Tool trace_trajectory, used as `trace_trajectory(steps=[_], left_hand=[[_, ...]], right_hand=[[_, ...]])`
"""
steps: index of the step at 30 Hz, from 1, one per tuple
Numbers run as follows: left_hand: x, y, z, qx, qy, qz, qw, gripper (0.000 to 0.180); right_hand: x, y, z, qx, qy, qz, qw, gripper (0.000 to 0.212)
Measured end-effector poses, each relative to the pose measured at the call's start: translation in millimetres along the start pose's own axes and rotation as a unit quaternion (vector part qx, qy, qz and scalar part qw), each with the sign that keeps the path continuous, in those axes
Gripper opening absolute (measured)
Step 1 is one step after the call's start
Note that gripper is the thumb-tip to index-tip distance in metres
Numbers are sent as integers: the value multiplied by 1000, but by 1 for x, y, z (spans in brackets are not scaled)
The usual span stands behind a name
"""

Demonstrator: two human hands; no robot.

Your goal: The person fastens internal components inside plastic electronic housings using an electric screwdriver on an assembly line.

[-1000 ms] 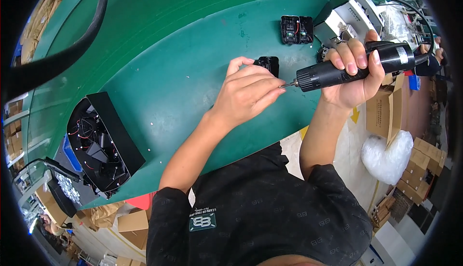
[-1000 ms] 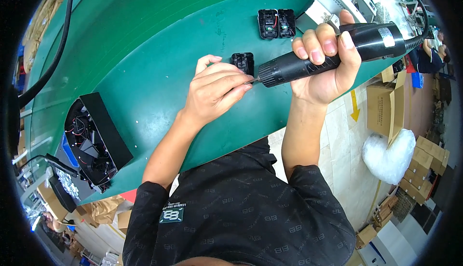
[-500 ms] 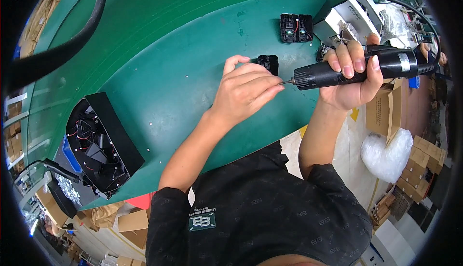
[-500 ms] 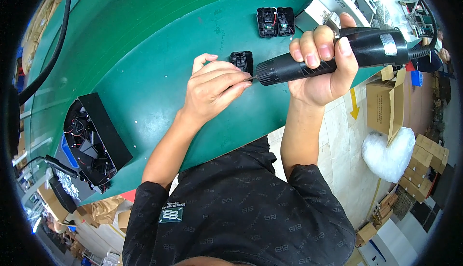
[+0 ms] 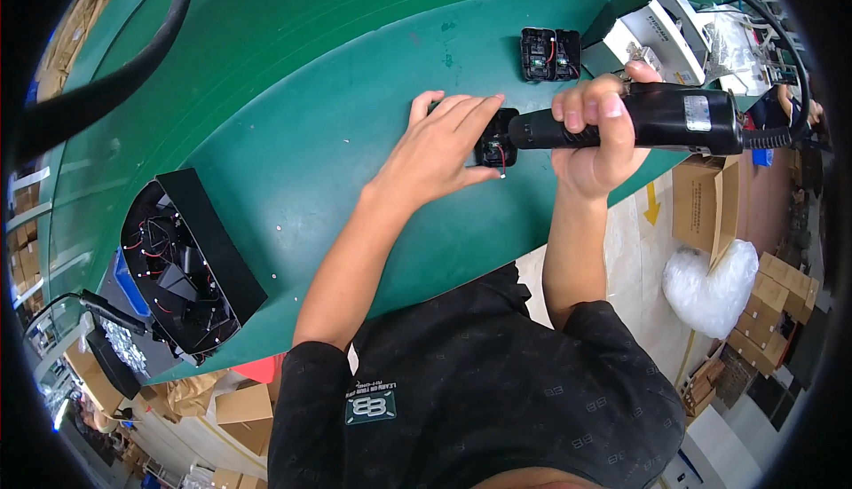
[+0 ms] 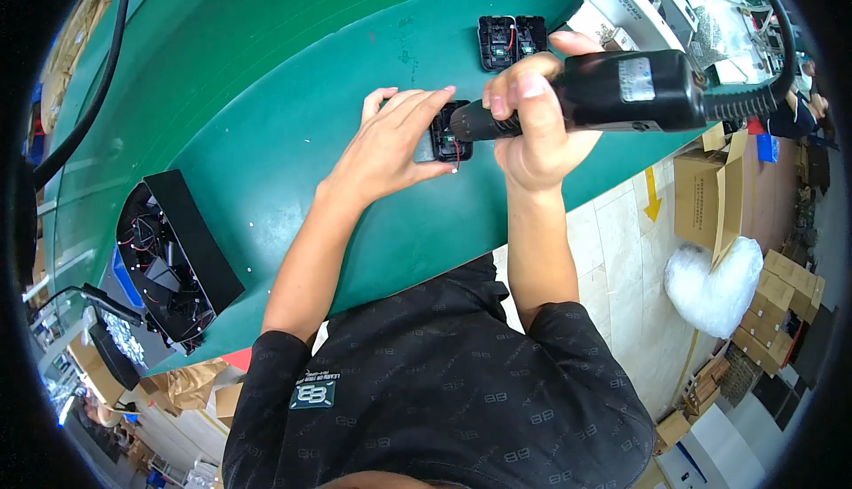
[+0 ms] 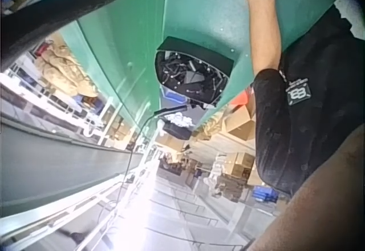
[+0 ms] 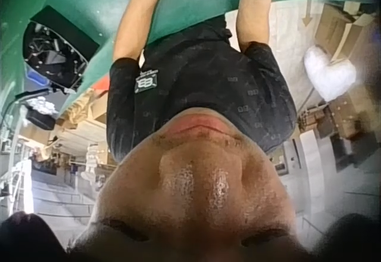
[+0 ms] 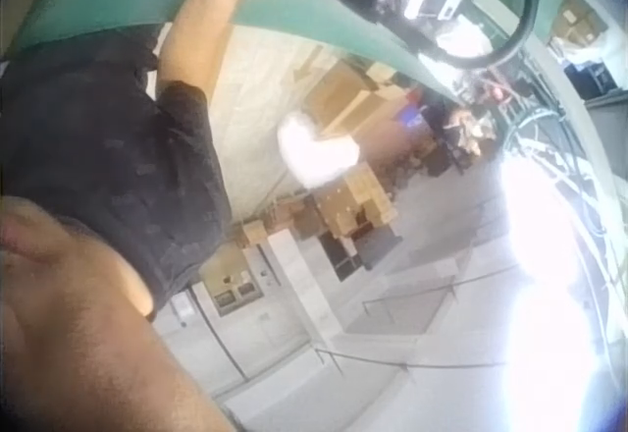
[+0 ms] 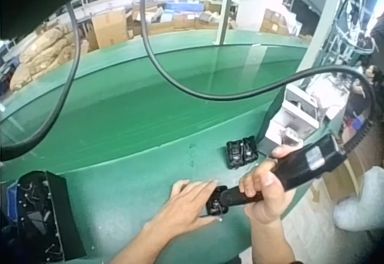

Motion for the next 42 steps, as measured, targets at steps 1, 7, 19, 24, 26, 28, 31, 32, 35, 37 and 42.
trace_trajectory(steps=[1, 7, 19, 24, 26, 28, 31, 32, 35, 37, 42], left_hand=[[-1, 0, -2, -12, -8, 17, 1000, 91], [-5, 0, 0, -9, 39, 24, 999, 80], [-6, 0, 1, -10, 35, 34, 999, 78], [-6, 1, 1, -15, 40, 32, 999, 78], [-7, 1, 2, -10, 40, 33, 999, 77], [-7, 2, 3, -25, 43, 34, 998, 76], [-8, 1, 3, -20, 52, 33, 998, 74], [-8, 0, 3, -20, 52, 34, 998, 74], [-11, 2, 4, -28, 61, 25, 997, 73], [-13, 2, 2, -23, 60, 31, 997, 71], [-14, 5, 0, -39, 88, 4, 995, 71]], right_hand=[[1, 1, 0, 0, 0, -1, 1000, 39], [4, 8, 1, 96, -7, 12, 995, 39], [6, 18, 2, 31, -7, 27, 999, 37], [7, 19, 2, 50, -33, 12, 998, 32], [8, 19, 1, 82, -38, 2, 996, 30], [8, 21, -1, 69, -49, -30, 996, 28], [7, 21, -4, 99, -79, -25, 992, 27], [7, 21, -4, 98, -79, -25, 992, 27], [7, 23, -4, 102, -93, -29, 990, 27], [6, 22, -2, 50, -88, -6, 995, 30], [12, 27, 3, 71, -56, 6, 996, 33]])
Point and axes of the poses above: each hand's wrist, its own x-axis away from the middle knuckle, its own z-axis out of the back of the hand, y = z × x, the point moved 3 cm from there along -x, towards the middle knuckle, and after that the axes turned 11 degrees about -z, right-handed, at the moved point
